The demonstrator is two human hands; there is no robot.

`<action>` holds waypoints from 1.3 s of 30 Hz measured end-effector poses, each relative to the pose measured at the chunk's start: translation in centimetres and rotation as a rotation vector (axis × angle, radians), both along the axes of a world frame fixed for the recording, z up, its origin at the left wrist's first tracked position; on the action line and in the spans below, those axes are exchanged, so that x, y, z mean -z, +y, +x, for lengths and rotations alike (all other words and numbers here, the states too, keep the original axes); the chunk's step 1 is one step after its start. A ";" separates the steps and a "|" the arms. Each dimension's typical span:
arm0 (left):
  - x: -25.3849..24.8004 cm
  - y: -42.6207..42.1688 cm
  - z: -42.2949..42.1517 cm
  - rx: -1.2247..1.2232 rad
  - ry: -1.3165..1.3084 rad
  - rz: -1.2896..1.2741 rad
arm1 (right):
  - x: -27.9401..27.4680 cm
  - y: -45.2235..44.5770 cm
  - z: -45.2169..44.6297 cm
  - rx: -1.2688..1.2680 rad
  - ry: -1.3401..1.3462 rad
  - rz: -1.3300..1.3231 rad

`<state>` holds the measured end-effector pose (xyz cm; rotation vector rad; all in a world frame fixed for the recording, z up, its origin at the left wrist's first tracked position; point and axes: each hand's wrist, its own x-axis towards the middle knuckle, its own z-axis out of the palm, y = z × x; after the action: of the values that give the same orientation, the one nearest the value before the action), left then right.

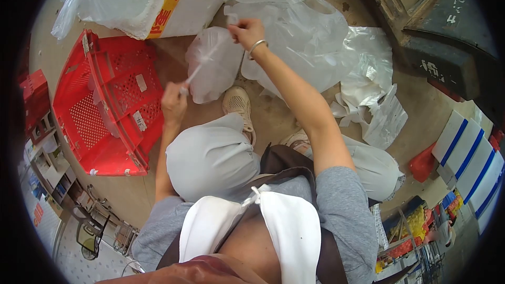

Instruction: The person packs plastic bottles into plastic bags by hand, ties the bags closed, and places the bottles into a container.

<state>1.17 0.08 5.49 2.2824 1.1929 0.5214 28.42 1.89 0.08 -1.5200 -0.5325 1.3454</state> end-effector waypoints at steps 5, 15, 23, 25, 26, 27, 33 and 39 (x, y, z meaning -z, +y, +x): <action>2.7 -0.3 -0.5 -0.021 -0.502 -0.699 | -2.4 0.6 -0.3 -0.123 -0.237 0.216; 0.8 3.3 8.4 0.099 -0.362 -0.332 | -9.5 -1.0 -0.9 -0.517 -0.157 0.589; -2.1 3.0 8.2 -0.023 -0.391 -0.373 | -3.7 -2.1 -2.1 -0.574 0.045 0.257; -4.1 2.7 8.3 0.234 -0.216 -0.070 | -3.7 -2.2 -3.4 -0.610 -0.373 0.286; -4.2 2.3 8.4 0.188 -0.228 -0.055 | -4.0 -2.2 -3.6 -0.555 -0.514 0.297; -4.0 2.0 8.3 0.139 -0.237 -0.039 | -4.5 -2.1 -3.9 -0.499 -0.652 0.310; -3.3 1.2 7.4 -0.165 -0.269 -0.013 | -2.3 -1.4 -5.9 -0.437 -0.388 0.368; 3.6 -2.9 4.3 0.088 -0.182 -0.363 | 1.0 0.1 -2.9 -0.209 -0.264 -0.019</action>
<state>5.46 -2.80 1.88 1.9253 1.0006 0.4292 25.55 1.98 -0.92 -1.7064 -0.8668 1.3147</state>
